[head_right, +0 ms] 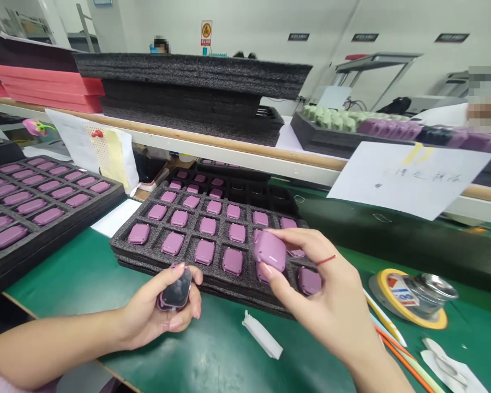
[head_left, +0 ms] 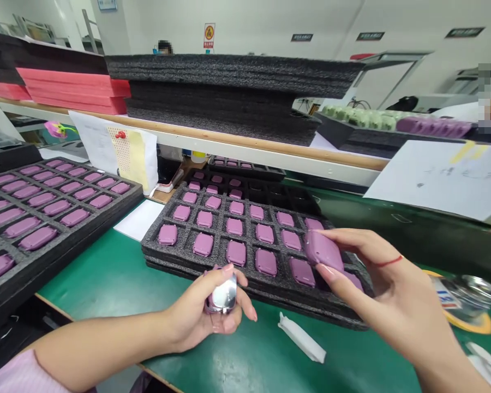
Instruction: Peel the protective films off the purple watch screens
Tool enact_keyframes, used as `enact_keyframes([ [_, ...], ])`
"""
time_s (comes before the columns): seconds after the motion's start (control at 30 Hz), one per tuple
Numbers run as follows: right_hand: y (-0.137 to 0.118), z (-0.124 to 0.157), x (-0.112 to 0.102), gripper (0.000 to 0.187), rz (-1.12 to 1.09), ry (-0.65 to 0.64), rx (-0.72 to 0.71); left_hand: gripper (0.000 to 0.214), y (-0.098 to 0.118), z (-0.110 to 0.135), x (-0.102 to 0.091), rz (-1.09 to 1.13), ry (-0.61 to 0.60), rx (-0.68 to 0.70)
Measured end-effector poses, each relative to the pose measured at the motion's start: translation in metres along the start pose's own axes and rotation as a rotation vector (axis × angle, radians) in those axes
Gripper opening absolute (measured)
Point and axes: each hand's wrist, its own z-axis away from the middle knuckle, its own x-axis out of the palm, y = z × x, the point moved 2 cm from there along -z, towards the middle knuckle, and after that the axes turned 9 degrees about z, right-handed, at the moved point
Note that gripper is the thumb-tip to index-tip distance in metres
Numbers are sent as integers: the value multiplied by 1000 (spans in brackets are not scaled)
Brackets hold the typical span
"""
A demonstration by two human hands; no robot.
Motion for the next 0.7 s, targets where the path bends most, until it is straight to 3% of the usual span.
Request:
enact_keyframes([
  [0.17, 14, 13, 12, 26, 95, -129, -78, 46, 1, 1, 3, -158, 27, 25],
  [0.27, 10, 18, 16, 32, 140, -220, -156, 49, 0, -1, 5, -101, 32, -9],
  [0.43, -23, 6, 2, 50, 92, -155, -199, 55, -3, -6, 2, 67, -32, -91],
  [0.5, -46, 4, 1, 46, -31, -159, -273, 59, -5, -7, 0, 86, -69, -103],
  [0.6, -74, 4, 10, 23, -176, -185, -364, 63, -6, -7, -1, 62, -95, -87],
  [0.7, -82, 3, 21, 6, -276, -163, -352, 63, -6, -7, -1, 48, -108, -89],
])
